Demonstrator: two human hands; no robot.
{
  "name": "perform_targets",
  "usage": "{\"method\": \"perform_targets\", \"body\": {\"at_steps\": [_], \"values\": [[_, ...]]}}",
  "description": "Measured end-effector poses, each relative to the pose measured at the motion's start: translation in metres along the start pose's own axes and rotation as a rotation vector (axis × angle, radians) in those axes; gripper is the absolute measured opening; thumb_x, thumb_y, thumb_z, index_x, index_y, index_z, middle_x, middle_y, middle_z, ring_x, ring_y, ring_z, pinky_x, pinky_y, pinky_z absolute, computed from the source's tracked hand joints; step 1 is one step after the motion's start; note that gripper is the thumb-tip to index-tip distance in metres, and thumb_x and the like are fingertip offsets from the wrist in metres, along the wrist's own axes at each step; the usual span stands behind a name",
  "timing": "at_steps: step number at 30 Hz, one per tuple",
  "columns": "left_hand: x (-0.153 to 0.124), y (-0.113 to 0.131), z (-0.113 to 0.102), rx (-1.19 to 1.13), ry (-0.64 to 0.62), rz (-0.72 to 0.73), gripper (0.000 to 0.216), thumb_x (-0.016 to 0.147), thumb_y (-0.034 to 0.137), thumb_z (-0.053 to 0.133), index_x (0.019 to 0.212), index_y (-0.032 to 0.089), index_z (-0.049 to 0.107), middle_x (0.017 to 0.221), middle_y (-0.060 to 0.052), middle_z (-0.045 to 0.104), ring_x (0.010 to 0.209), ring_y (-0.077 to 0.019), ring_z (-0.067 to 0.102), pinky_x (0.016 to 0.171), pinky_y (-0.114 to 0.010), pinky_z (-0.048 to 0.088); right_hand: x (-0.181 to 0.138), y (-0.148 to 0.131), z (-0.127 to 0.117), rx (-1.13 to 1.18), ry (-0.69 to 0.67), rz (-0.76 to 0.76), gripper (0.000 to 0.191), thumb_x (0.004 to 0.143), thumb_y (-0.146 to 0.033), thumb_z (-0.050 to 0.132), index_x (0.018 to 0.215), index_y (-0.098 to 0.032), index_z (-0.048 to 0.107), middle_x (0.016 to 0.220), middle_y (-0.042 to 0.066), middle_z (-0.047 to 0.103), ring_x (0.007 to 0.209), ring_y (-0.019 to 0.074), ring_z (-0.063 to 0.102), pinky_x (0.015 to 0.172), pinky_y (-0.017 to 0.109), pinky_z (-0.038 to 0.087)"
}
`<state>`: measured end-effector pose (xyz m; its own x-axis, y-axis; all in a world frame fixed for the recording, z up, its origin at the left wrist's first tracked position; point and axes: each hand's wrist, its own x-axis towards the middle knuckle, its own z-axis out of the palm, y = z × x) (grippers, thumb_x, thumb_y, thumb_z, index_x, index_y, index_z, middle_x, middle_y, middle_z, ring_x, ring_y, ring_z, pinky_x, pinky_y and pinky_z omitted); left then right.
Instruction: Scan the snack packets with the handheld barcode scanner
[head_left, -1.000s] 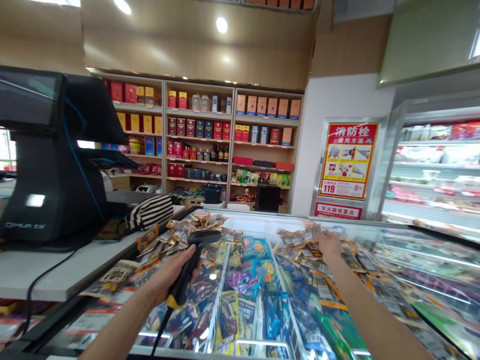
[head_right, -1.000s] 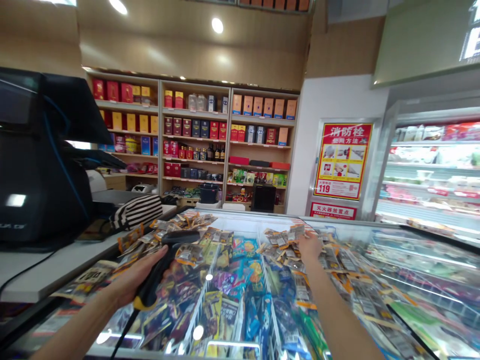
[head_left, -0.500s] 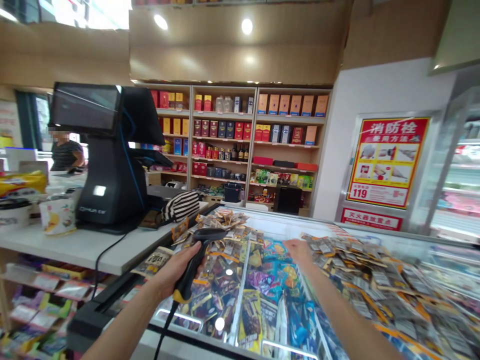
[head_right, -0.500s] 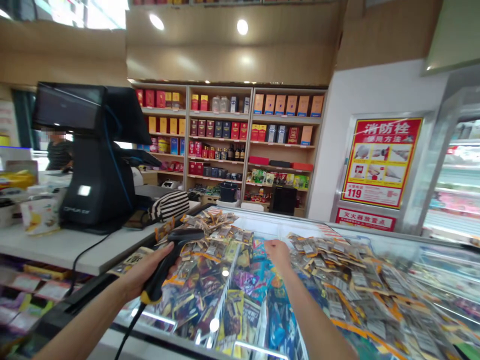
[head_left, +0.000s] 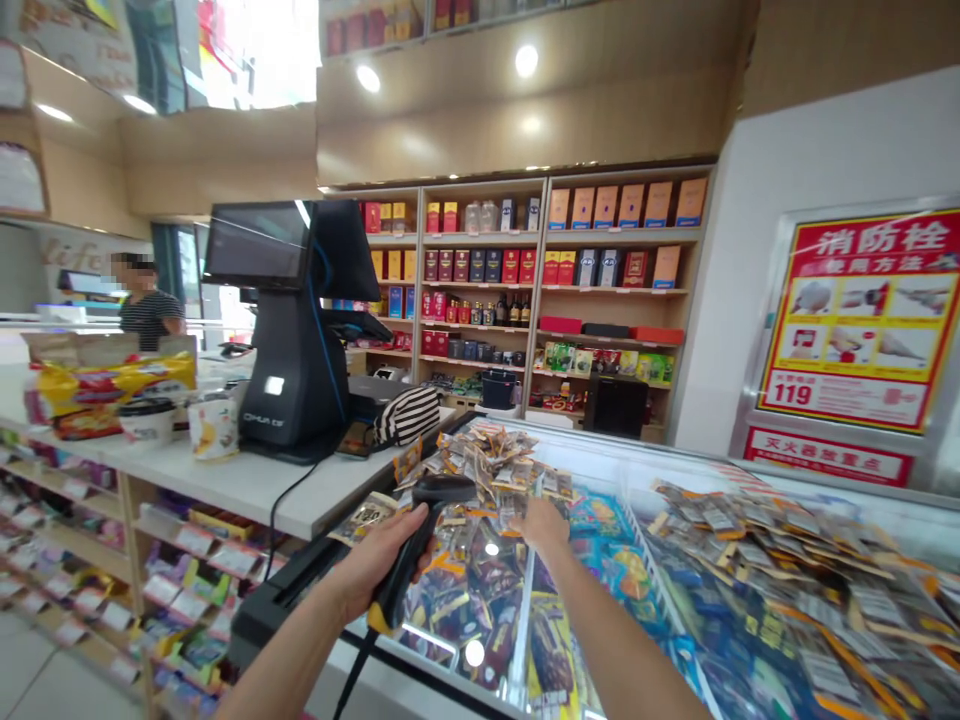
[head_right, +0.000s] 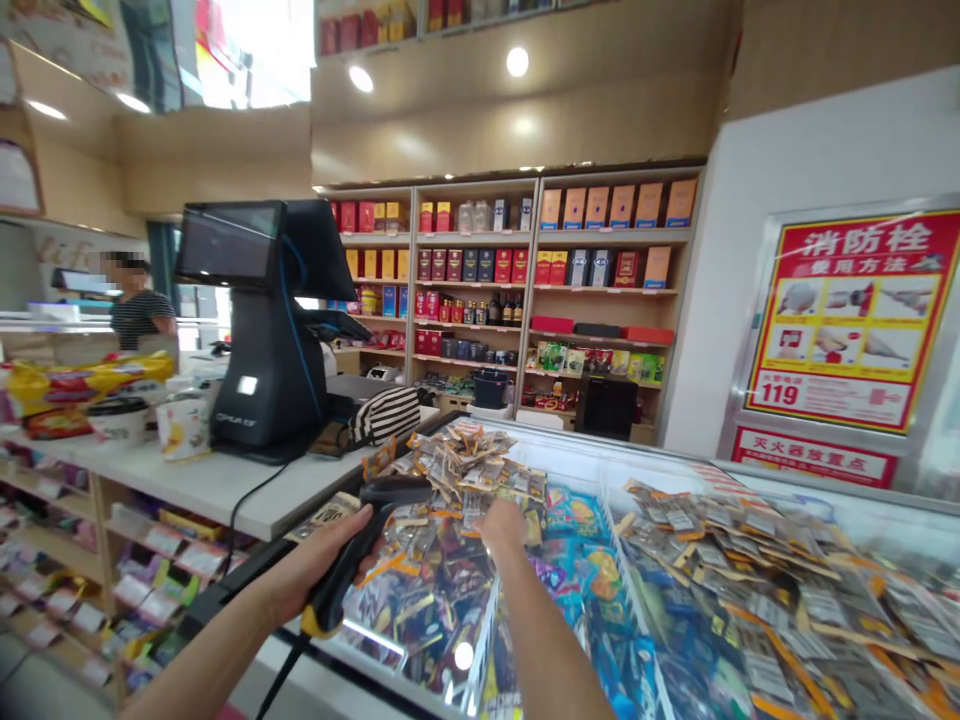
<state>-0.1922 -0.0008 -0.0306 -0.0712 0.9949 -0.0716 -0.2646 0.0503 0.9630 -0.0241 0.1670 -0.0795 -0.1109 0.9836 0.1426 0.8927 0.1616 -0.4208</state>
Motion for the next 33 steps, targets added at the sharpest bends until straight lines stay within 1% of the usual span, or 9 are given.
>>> {"method": "perform_targets", "body": {"at_steps": [4, 6, 9, 11, 14, 17, 24, 27, 33], "values": [[0.003, -0.004, 0.015, 0.009, -0.044, 0.008, 0.030, 0.067, 0.044, 0.047, 0.069, 0.014, 0.048, 0.056, 0.000, 0.052, 0.043, -0.0064, 0.044, 0.040, -0.018, 0.034, 0.007, 0.032, -0.010, 0.220, -0.020, -0.022, 0.018, 0.038, -0.022, 0.066, 0.049, -0.016, 0.053, 0.061, 0.008, 0.061, 0.066, 0.0233, 0.057, 0.051, 0.028, 0.038], [0.005, -0.006, 0.022, 0.016, -0.076, 0.005, 0.031, 0.066, 0.044, 0.047, 0.067, 0.013, 0.049, 0.056, 0.000, 0.052, 0.043, -0.0064, 0.045, 0.040, -0.019, 0.034, 0.007, 0.050, -0.016, 0.307, -0.038, -0.050, 0.016, 0.038, -0.017, 0.064, 0.044, -0.017, 0.050, 0.050, 0.002, 0.056, 0.056, 0.0189, 0.055, 0.047, 0.024, 0.035], [0.007, -0.008, 0.032, 0.009, -0.136, -0.004, 0.032, 0.066, 0.045, 0.047, 0.068, 0.013, 0.050, 0.058, -0.001, 0.053, 0.044, -0.0067, 0.046, 0.041, -0.019, 0.035, 0.002, 0.078, -0.022, 0.388, -0.006, -0.050, 0.010, 0.047, -0.019, 0.058, 0.052, -0.017, 0.049, 0.046, -0.002, 0.052, 0.048, 0.0134, 0.051, 0.042, 0.021, 0.033], [0.010, -0.008, 0.039, 0.003, -0.165, -0.008, 0.032, 0.067, 0.045, 0.047, 0.069, 0.013, 0.051, 0.058, -0.001, 0.054, 0.044, -0.0066, 0.046, 0.041, -0.019, 0.035, -0.002, 0.097, -0.025, 0.520, 0.053, -0.013, 0.009, 0.053, -0.022, 0.053, 0.058, -0.017, 0.047, 0.045, -0.004, 0.049, 0.045, 0.0114, 0.048, 0.040, 0.020, 0.032], [0.013, -0.008, 0.052, 0.007, -0.171, -0.016, 0.032, 0.067, 0.045, 0.047, 0.069, 0.013, 0.051, 0.056, 0.000, 0.052, 0.043, -0.0063, 0.044, 0.040, -0.019, 0.035, -0.007, 0.125, -0.029, 0.723, 0.133, 0.050, 0.012, 0.054, -0.024, 0.050, 0.061, -0.018, 0.043, 0.046, -0.005, 0.047, 0.042, 0.0099, 0.045, 0.040, 0.020, 0.032], [0.015, -0.008, 0.066, 0.017, -0.200, -0.026, 0.031, 0.067, 0.044, 0.047, 0.070, 0.013, 0.051, 0.056, 0.000, 0.052, 0.043, -0.0064, 0.044, 0.041, -0.019, 0.034, -0.009, 0.146, -0.035, 0.766, 0.189, 0.070, 0.014, 0.054, -0.025, 0.050, 0.062, -0.018, 0.040, 0.048, -0.005, 0.047, 0.043, 0.0093, 0.045, 0.041, 0.019, 0.032], [0.017, -0.011, 0.087, 0.038, -0.291, -0.092, 0.031, 0.067, 0.044, 0.046, 0.070, 0.014, 0.051, 0.058, 0.000, 0.053, 0.044, -0.0066, 0.045, 0.041, -0.018, 0.033, -0.011, 0.162, -0.046, 0.725, 0.255, 0.069, 0.015, 0.053, -0.025, 0.052, 0.064, -0.017, 0.046, 0.051, -0.003, 0.052, 0.048, 0.0115, 0.047, 0.043, 0.020, 0.032], [0.017, -0.014, 0.093, 0.038, -0.342, -0.095, 0.029, 0.068, 0.043, 0.046, 0.068, 0.014, 0.050, 0.057, 0.000, 0.052, 0.045, -0.0065, 0.044, 0.041, -0.018, 0.033, -0.012, 0.165, -0.046, 0.713, 0.259, 0.046, 0.014, 0.052, -0.025, 0.051, 0.062, -0.016, 0.047, 0.051, -0.003, 0.052, 0.048, 0.0113, 0.047, 0.043, 0.020, 0.031], [0.016, -0.011, 0.102, -0.008, -0.400, -0.100, 0.030, 0.067, 0.043, 0.048, 0.073, 0.014, 0.052, 0.059, -0.001, 0.052, 0.045, -0.0064, 0.044, 0.042, -0.019, 0.033, -0.011, 0.166, -0.042, 0.649, 0.304, 0.012, 0.013, 0.052, -0.026, 0.051, 0.059, -0.017, 0.046, 0.047, -0.004, 0.049, 0.047, 0.0111, 0.045, 0.044, 0.020, 0.031]]}}
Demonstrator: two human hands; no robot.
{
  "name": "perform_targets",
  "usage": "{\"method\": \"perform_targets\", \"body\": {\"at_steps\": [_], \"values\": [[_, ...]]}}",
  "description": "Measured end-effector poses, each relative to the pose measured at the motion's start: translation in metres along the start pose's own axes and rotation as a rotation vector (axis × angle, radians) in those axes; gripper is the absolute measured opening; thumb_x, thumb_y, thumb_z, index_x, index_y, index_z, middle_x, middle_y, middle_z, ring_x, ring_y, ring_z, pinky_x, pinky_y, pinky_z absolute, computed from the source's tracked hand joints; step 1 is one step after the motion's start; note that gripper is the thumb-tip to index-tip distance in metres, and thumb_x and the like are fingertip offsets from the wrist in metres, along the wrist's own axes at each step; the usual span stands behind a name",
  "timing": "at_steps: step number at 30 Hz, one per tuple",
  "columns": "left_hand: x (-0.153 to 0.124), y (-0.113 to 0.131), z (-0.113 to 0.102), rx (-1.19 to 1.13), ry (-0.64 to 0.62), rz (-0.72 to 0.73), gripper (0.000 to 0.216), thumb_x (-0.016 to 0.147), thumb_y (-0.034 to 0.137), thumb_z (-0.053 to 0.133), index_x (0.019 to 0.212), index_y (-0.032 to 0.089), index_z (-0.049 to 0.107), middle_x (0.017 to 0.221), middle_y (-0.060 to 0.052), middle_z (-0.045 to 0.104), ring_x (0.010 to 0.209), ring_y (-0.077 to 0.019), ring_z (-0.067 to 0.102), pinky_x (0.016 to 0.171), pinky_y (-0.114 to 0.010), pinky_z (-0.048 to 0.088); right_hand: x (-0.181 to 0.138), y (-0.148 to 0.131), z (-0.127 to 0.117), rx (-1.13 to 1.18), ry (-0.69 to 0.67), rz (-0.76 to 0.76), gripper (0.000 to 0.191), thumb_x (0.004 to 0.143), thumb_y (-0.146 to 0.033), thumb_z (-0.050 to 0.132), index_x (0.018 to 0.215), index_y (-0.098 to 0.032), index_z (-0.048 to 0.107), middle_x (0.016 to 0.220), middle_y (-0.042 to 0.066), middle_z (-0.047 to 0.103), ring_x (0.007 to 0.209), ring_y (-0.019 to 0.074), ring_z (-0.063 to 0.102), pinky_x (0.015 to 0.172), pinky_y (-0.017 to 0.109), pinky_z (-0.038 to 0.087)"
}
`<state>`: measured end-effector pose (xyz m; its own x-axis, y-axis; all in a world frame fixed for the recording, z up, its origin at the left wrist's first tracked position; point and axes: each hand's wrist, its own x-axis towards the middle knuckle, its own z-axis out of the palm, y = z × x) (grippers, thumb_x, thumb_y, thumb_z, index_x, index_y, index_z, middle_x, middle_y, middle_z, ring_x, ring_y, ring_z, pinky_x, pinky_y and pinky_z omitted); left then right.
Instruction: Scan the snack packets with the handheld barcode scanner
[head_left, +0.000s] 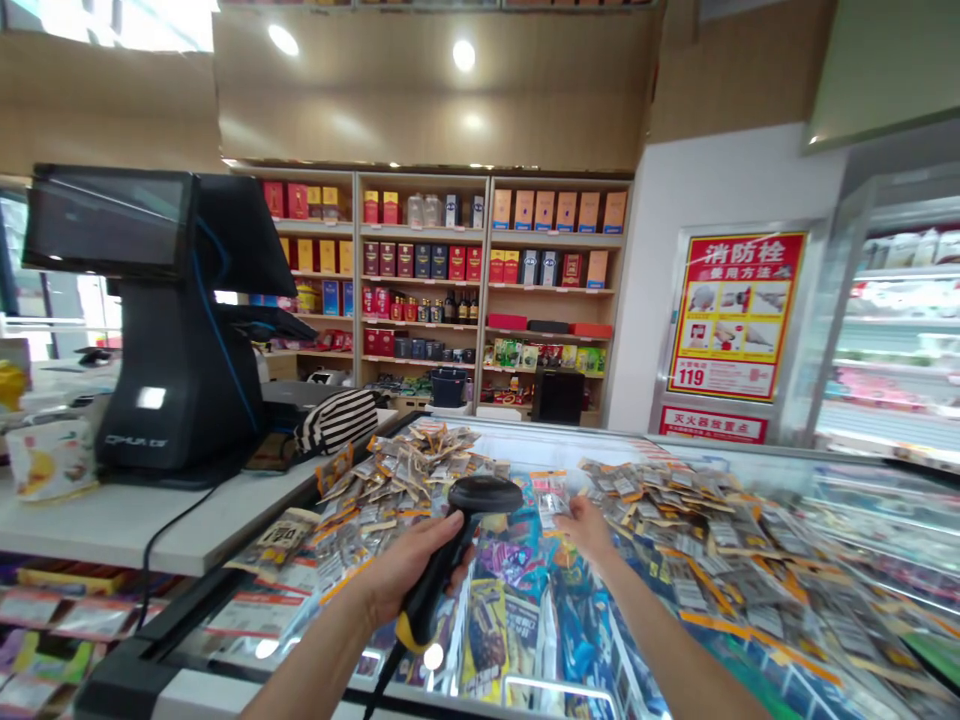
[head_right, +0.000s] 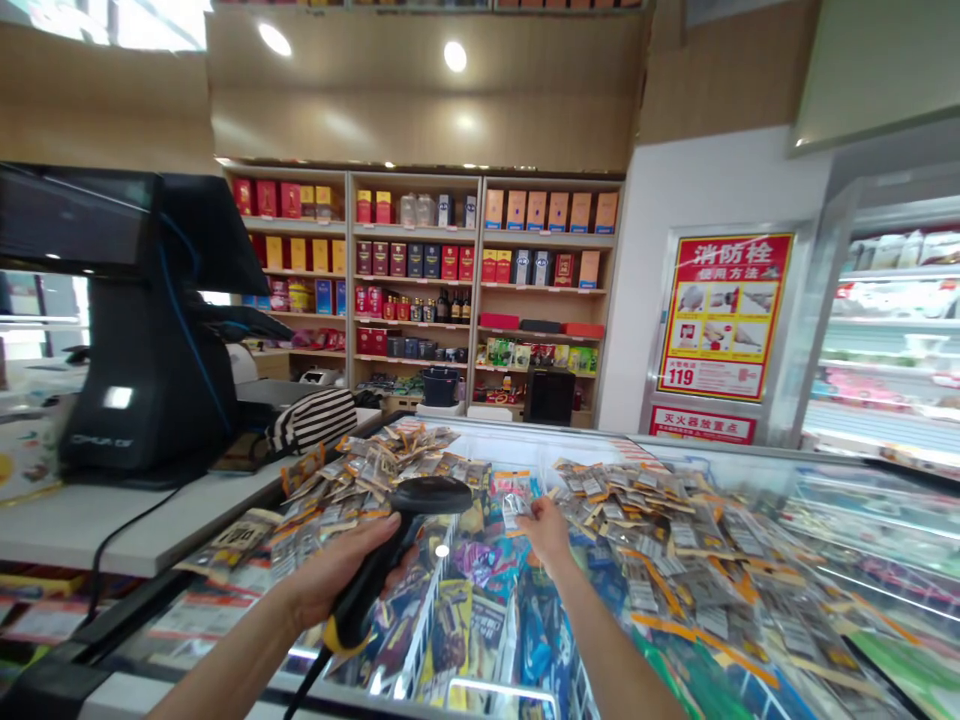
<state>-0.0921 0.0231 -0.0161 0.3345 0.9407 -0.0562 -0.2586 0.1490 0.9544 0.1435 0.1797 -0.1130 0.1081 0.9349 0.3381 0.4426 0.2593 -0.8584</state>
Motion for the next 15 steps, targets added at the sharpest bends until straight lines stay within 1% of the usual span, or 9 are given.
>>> {"method": "perform_targets", "body": {"at_steps": [4, 9, 15], "values": [[0.0018, 0.0044, 0.0017, -0.006, -0.029, 0.007, 0.029, 0.067, 0.042, 0.049, 0.071, 0.013, 0.052, 0.060, -0.001, 0.052, 0.045, -0.0062, 0.045, 0.042, -0.019, 0.034, 0.0023, 0.0006, 0.0015, -0.053, 0.012, -0.014, 0.012, 0.053, -0.025, 0.051, 0.060, -0.017, 0.045, 0.047, -0.005, 0.048, 0.047, 0.0109, 0.045, 0.045, 0.021, 0.030], [0.0053, 0.0054, 0.0011, 0.003, -0.010, 0.002, 0.030, 0.067, 0.042, 0.048, 0.077, 0.014, 0.052, 0.060, -0.001, 0.053, 0.045, -0.0062, 0.046, 0.041, -0.018, 0.034, 0.0050, -0.0022, -0.0013, -0.094, 0.008, -0.030, 0.012, 0.054, -0.025, 0.050, 0.060, -0.017, 0.045, 0.049, -0.003, 0.050, 0.049, 0.0123, 0.047, 0.046, 0.021, 0.031], [0.0086, 0.0040, 0.0073, 0.044, 0.005, 0.011, 0.028, 0.065, 0.042, 0.050, 0.070, 0.014, 0.052, 0.058, 0.000, 0.053, 0.045, -0.0061, 0.046, 0.041, -0.018, 0.034, 0.0039, -0.0077, -0.0016, -0.082, 0.034, -0.041, 0.011, 0.053, -0.026, 0.051, 0.059, -0.017, 0.047, 0.048, -0.002, 0.052, 0.049, 0.0138, 0.049, 0.046, 0.022, 0.033]]}}
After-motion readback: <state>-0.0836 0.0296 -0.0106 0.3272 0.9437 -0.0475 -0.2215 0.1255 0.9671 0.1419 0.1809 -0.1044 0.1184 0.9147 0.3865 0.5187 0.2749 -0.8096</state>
